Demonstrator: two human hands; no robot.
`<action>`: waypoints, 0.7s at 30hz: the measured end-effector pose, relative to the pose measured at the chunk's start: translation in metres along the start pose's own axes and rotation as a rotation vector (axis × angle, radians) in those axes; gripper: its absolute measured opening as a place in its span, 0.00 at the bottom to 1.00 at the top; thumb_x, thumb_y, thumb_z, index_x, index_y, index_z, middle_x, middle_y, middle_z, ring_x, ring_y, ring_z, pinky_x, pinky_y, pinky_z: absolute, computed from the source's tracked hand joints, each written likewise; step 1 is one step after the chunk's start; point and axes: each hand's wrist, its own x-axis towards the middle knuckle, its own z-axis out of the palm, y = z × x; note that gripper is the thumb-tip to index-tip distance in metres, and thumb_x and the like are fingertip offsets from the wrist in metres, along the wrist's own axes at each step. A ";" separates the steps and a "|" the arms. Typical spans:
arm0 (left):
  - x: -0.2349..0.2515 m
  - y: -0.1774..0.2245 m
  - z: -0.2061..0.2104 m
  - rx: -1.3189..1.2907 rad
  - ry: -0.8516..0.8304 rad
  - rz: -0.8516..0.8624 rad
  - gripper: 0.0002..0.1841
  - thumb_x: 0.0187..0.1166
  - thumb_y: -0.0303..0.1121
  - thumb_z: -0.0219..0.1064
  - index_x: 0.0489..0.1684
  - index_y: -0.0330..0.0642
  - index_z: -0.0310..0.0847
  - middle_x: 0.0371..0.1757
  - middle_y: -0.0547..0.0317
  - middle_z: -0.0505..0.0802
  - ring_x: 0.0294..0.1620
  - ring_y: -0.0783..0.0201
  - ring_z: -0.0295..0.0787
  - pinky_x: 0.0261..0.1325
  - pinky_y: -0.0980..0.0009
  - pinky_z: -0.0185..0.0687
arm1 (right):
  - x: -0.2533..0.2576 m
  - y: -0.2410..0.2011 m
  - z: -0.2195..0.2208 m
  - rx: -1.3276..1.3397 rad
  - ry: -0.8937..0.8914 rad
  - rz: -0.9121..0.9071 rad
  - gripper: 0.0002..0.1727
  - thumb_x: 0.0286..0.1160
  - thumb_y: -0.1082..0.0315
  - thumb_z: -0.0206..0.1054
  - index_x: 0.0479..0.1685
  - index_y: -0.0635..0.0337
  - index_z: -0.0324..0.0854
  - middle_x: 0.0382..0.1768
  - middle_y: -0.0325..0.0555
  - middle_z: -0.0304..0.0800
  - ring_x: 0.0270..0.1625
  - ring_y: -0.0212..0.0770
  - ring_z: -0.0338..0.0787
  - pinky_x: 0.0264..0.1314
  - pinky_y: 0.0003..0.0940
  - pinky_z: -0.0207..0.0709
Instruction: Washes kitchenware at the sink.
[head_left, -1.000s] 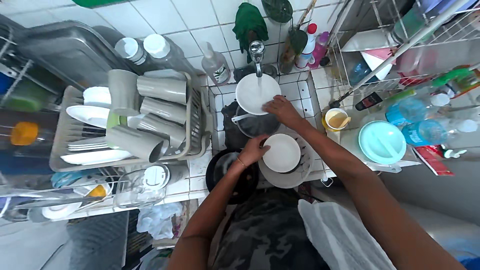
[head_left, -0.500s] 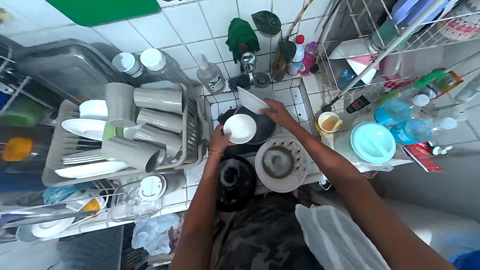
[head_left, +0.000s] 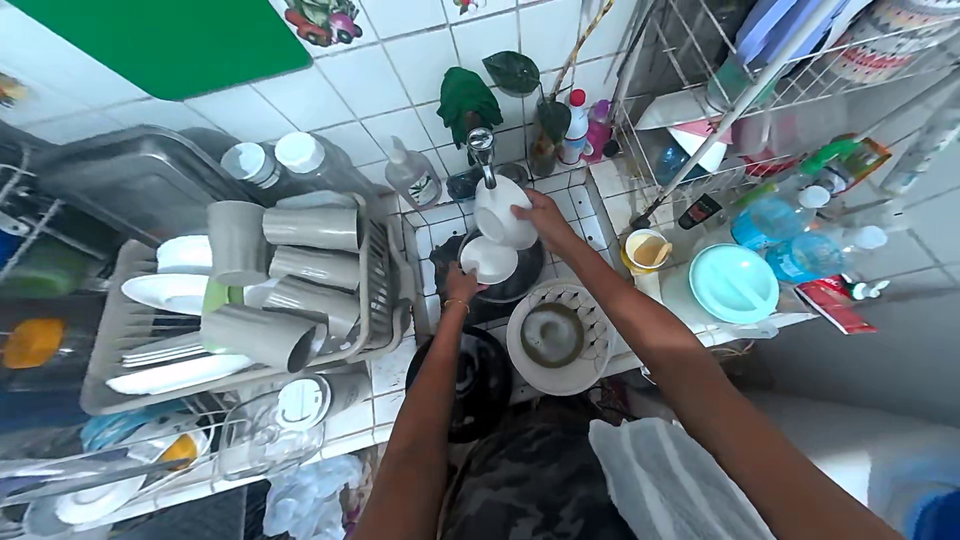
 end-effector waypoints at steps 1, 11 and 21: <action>0.003 0.000 0.004 -0.014 -0.015 0.005 0.28 0.90 0.30 0.59 0.87 0.32 0.56 0.73 0.27 0.80 0.58 0.41 0.92 0.59 0.50 0.92 | -0.006 -0.005 -0.007 -0.006 0.054 0.014 0.21 0.83 0.72 0.65 0.72 0.68 0.77 0.61 0.58 0.88 0.59 0.43 0.89 0.65 0.43 0.83; -0.051 0.024 -0.004 0.407 -0.117 0.374 0.28 0.84 0.38 0.69 0.77 0.29 0.71 0.70 0.28 0.83 0.69 0.35 0.83 0.73 0.41 0.77 | -0.021 -0.045 -0.090 0.525 0.748 -0.411 0.25 0.86 0.77 0.57 0.80 0.66 0.58 0.64 0.56 0.79 0.63 0.44 0.87 0.67 0.43 0.85; -0.118 0.015 0.004 0.694 -0.424 0.378 0.24 0.84 0.45 0.66 0.69 0.37 0.82 0.67 0.37 0.86 0.65 0.43 0.86 0.71 0.44 0.79 | 0.067 -0.074 -0.147 0.649 1.107 -0.598 0.38 0.84 0.81 0.58 0.90 0.67 0.40 0.81 0.63 0.64 0.80 0.48 0.74 0.80 0.40 0.75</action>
